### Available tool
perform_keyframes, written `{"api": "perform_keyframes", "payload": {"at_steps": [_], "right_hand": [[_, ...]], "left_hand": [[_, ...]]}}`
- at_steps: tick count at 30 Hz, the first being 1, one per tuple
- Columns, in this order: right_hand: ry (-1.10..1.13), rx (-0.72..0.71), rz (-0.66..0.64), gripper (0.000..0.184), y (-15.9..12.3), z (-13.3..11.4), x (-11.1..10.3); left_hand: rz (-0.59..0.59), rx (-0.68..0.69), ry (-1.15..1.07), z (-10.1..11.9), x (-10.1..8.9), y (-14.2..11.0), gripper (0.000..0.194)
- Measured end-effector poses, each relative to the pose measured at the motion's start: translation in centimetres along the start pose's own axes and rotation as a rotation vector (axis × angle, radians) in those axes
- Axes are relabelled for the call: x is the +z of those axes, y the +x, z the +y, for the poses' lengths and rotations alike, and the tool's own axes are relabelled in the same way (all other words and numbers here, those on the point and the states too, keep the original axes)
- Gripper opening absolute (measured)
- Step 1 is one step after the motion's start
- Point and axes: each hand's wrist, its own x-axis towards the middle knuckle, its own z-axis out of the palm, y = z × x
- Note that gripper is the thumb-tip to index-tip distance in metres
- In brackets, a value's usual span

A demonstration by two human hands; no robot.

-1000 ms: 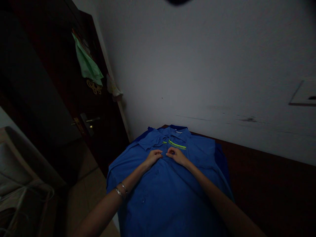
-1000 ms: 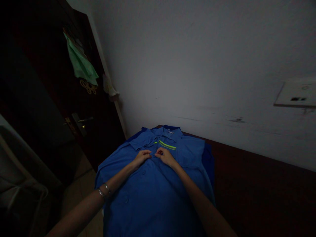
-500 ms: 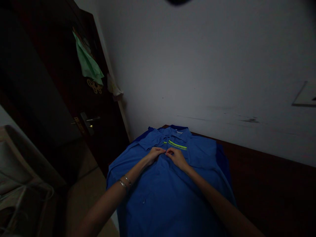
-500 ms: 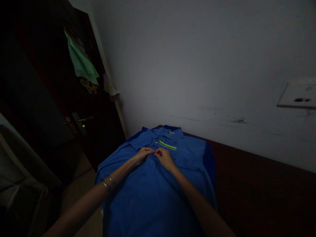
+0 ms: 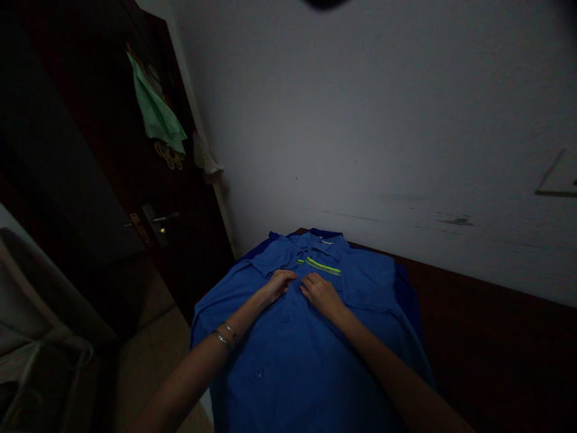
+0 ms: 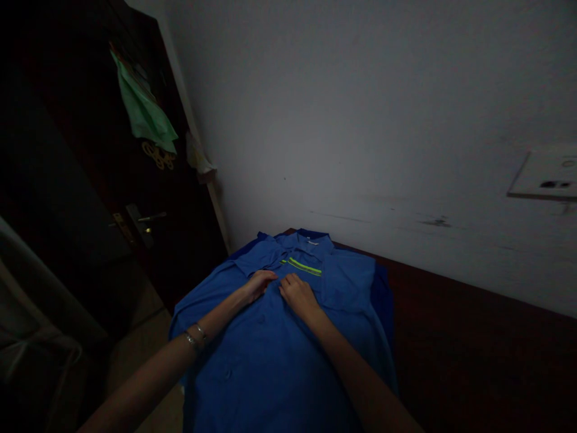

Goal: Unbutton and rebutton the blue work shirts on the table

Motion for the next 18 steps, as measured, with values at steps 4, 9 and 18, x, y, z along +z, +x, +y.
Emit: {"api": "perform_keyframes", "payload": {"at_steps": [4,9,18], "right_hand": [[-0.07,-0.032,-0.017,0.017,-0.1,-0.1,0.3],[-0.026,-0.013,0.004,0.018,-0.2,0.1,0.6],[-0.076,-0.079,-0.008,0.02,-0.3,0.1,0.2]], "left_hand": [[0.007,0.021,0.031,-0.1,0.1,0.0,0.019],[0.002,-0.008,0.177,0.8,0.8,-0.7,0.028],[-0.017,-0.028,0.17,0.9,0.8,-0.5,0.031]]}}
